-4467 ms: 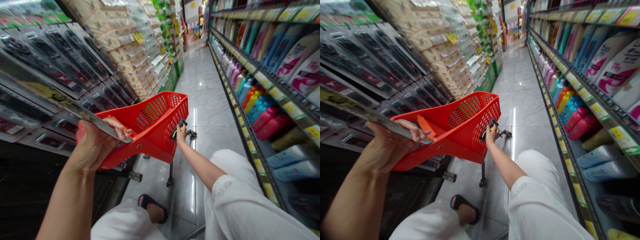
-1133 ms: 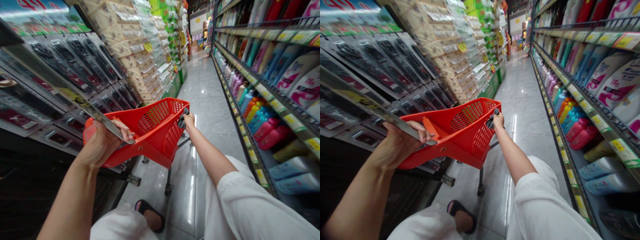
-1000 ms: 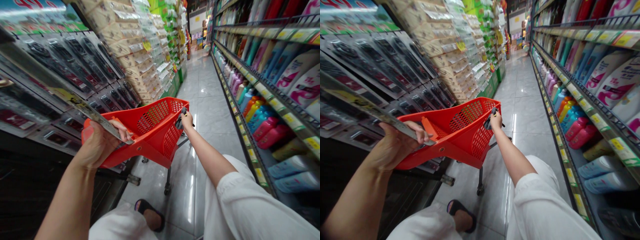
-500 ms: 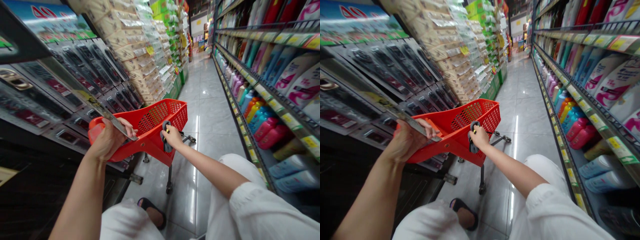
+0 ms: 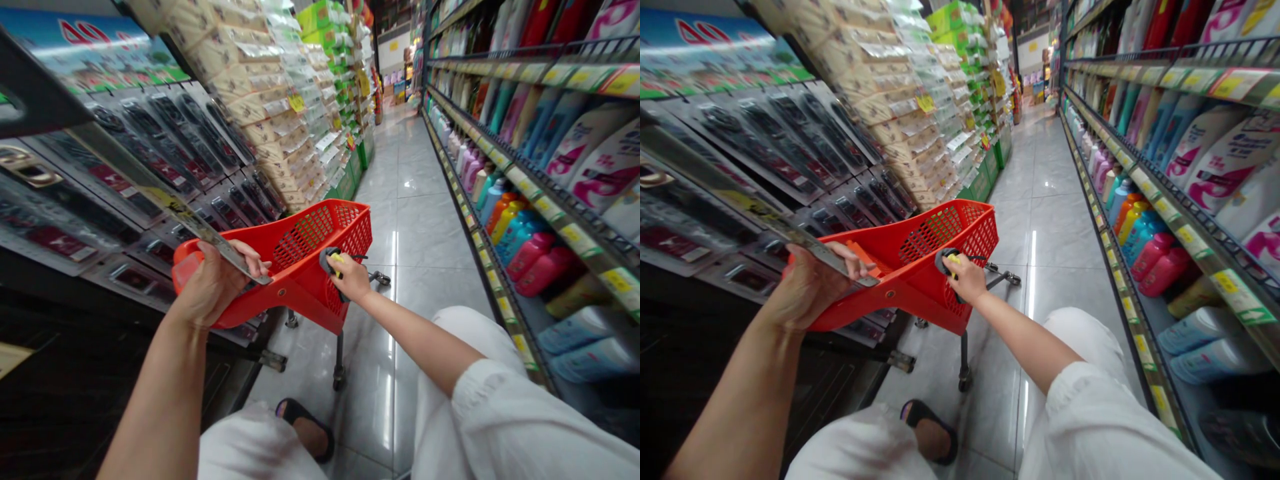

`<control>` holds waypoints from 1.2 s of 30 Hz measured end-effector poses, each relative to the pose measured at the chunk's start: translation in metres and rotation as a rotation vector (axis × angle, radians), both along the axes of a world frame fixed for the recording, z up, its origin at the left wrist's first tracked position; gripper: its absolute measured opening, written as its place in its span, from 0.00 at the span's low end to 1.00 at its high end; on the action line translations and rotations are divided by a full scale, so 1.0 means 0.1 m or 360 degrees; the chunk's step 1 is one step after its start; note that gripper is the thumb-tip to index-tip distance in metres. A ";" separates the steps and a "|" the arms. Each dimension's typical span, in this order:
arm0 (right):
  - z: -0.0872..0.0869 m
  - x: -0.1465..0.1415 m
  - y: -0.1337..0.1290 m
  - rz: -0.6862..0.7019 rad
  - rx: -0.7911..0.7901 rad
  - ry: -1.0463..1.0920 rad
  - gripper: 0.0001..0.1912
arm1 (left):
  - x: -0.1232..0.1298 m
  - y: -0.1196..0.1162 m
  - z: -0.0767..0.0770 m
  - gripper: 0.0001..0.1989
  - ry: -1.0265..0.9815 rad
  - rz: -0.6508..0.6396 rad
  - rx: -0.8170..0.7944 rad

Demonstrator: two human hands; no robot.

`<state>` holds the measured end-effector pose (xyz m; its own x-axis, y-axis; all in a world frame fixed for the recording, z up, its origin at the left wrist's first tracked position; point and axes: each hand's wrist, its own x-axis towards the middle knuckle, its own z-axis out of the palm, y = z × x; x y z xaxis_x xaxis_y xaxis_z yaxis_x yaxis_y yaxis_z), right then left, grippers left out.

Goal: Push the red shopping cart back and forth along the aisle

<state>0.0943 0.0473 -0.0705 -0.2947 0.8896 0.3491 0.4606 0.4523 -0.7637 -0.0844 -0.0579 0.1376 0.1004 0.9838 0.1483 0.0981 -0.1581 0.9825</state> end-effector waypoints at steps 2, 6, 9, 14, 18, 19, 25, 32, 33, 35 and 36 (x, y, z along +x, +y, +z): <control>-0.12 0.07 0.28 -0.0358 -0.0200 0.0175 0.25 | 0.02 0.00 0.01 0.32 0.0010 -0.0006 -0.0005; -0.16 0.13 0.69 -0.0698 -0.0434 0.0448 0.23 | 0.07 -0.03 0.05 0.32 0.0026 0.0010 -0.0025; -0.13 0.03 0.72 -0.0667 -0.0502 0.0454 0.22 | 0.09 -0.04 0.05 0.32 0.0030 0.0018 -0.0040; -0.07 -0.18 0.41 -0.0679 -0.0490 0.0304 0.21 | 0.07 -0.02 0.03 0.32 0.0046 0.0010 0.0016; -0.02 -0.19 0.24 -0.0557 -0.0429 0.0212 0.16 | 0.04 -0.02 0.02 0.32 0.0031 -0.0006 -0.0003; -0.02 -0.19 0.22 -0.0510 -0.0395 0.0209 0.14 | 0.04 -0.03 0.02 0.32 0.0027 -0.0012 -0.0005; -0.02 -0.26 0.03 -0.0141 -0.0248 0.0541 0.07 | -0.01 -0.03 0.00 0.33 0.0020 -0.0018 0.0036; 0.10 -0.33 -0.41 0.0435 -0.0050 0.0726 0.06 | -0.02 -0.01 -0.02 0.33 0.0011 -0.0045 0.0052; 0.12 -0.32 -0.44 0.0542 -0.0008 0.0710 0.05 | -0.01 -0.02 -0.02 0.33 0.0010 -0.0042 0.0054; 0.10 -0.29 -0.47 0.0709 0.0064 0.0652 0.08 | 0.00 -0.03 -0.02 0.33 0.0000 -0.0039 0.0059; 0.07 -0.26 -0.47 0.0737 0.0088 0.0595 0.12 | 0.01 -0.04 -0.01 0.33 -0.0005 -0.0042 0.0057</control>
<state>0.0680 0.0006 -0.0636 -0.4959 0.6751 0.5461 -0.0896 0.5858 -0.8055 -0.0837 -0.0619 0.1362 0.1258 0.9749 0.1839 0.0907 -0.1959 0.9764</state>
